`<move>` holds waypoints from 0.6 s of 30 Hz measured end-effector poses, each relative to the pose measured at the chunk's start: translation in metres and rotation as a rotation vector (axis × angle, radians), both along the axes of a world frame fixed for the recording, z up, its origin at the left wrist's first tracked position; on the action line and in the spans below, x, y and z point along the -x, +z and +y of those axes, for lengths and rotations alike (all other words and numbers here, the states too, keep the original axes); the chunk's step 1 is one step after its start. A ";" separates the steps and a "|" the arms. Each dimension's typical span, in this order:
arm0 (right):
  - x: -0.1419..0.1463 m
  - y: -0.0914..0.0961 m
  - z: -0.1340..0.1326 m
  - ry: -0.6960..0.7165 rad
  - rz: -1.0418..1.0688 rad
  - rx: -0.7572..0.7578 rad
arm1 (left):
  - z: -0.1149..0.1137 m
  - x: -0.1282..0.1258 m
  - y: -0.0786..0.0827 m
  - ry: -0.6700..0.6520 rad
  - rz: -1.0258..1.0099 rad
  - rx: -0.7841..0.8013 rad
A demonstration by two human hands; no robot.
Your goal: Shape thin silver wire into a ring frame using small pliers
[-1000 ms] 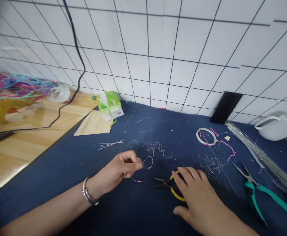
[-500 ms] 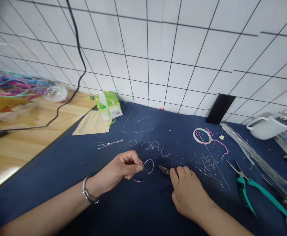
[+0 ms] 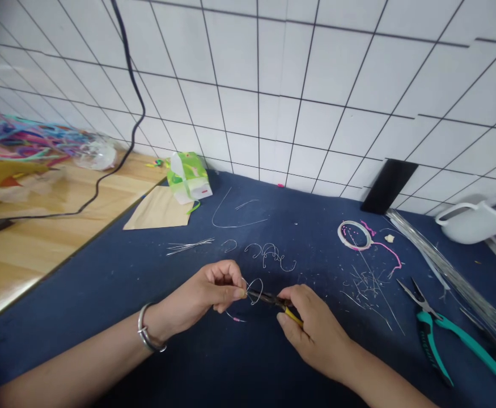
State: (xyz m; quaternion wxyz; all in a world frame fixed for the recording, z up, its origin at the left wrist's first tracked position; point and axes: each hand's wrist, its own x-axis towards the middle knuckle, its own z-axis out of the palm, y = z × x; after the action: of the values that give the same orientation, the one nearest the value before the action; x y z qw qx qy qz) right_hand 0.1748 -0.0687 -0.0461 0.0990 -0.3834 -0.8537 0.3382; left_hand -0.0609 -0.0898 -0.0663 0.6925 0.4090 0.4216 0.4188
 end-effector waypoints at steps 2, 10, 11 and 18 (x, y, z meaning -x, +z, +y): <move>0.000 -0.004 0.001 -0.004 0.032 0.012 | 0.000 0.000 0.000 -0.013 -0.016 0.028; -0.003 -0.001 0.002 0.046 0.063 0.045 | 0.000 0.000 0.001 -0.087 -0.065 0.093; -0.003 0.000 0.003 0.053 0.063 0.048 | -0.001 -0.001 0.002 -0.089 -0.064 0.092; -0.005 -0.004 0.004 0.112 0.104 0.018 | -0.003 -0.002 0.003 -0.111 -0.098 0.104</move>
State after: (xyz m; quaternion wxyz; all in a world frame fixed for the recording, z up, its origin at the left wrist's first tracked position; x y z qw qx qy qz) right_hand 0.1796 -0.0651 -0.0499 0.1207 -0.3176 -0.8645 0.3704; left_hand -0.0584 -0.0929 -0.0637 0.7548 0.3742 0.3850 0.3769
